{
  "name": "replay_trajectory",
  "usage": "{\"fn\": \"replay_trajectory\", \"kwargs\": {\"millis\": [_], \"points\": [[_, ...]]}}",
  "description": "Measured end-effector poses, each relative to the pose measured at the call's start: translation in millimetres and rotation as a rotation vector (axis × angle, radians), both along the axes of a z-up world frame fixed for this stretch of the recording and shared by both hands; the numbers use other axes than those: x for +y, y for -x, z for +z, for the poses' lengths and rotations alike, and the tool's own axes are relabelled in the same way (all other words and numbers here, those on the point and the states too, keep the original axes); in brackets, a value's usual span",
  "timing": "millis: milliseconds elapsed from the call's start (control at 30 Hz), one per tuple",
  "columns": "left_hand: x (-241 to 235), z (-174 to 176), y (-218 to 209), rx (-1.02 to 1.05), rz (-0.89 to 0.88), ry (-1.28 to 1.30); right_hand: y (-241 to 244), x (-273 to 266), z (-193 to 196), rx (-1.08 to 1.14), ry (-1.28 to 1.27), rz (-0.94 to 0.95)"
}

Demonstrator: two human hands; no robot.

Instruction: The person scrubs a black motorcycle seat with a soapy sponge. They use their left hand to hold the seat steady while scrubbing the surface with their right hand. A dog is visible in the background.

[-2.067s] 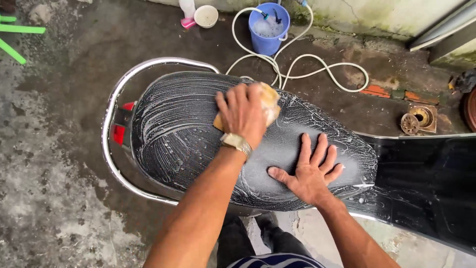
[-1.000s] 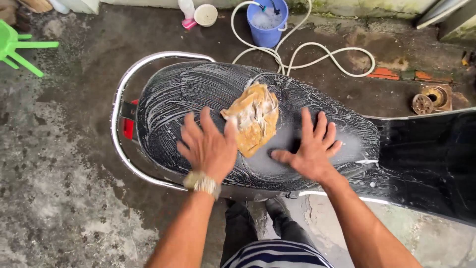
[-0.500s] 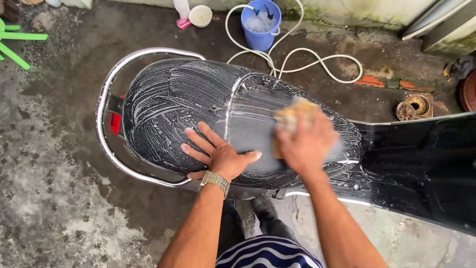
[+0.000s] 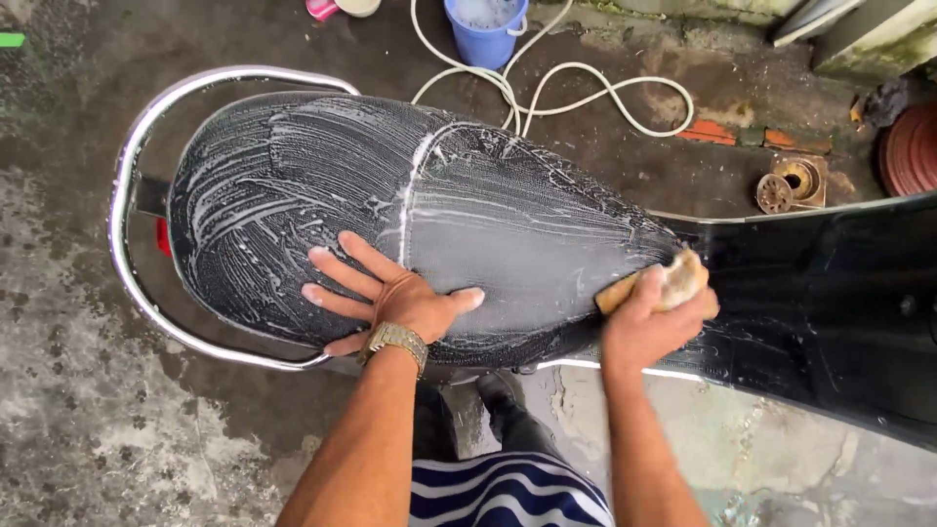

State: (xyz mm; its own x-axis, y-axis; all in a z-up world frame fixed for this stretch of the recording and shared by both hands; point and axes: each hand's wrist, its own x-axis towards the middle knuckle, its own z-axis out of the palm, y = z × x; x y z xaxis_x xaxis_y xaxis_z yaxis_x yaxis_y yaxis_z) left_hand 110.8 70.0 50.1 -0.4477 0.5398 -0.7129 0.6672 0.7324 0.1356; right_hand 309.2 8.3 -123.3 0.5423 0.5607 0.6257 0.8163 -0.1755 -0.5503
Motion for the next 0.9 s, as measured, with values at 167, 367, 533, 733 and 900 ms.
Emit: {"fn": "replay_trajectory", "kwargs": {"millis": [167,367,533,733,900], "points": [[-3,3,-7,0.002,0.0,-0.011,51,-31,-7,0.535,0.278,-0.155],[-6,0,-4,0.019,0.005,0.004,3,-3,10,0.636,0.124,-0.528],[0,-1,-2,0.004,0.007,0.036,8,-17,-8,-0.207,0.205,-0.08],[-2,-10,-1,0.039,0.004,0.017,-52,40,-3,0.283,0.648,-0.266],[-1,-2,-2,0.013,-0.016,0.026,-27,32,22,-0.359,0.355,0.1]]}}
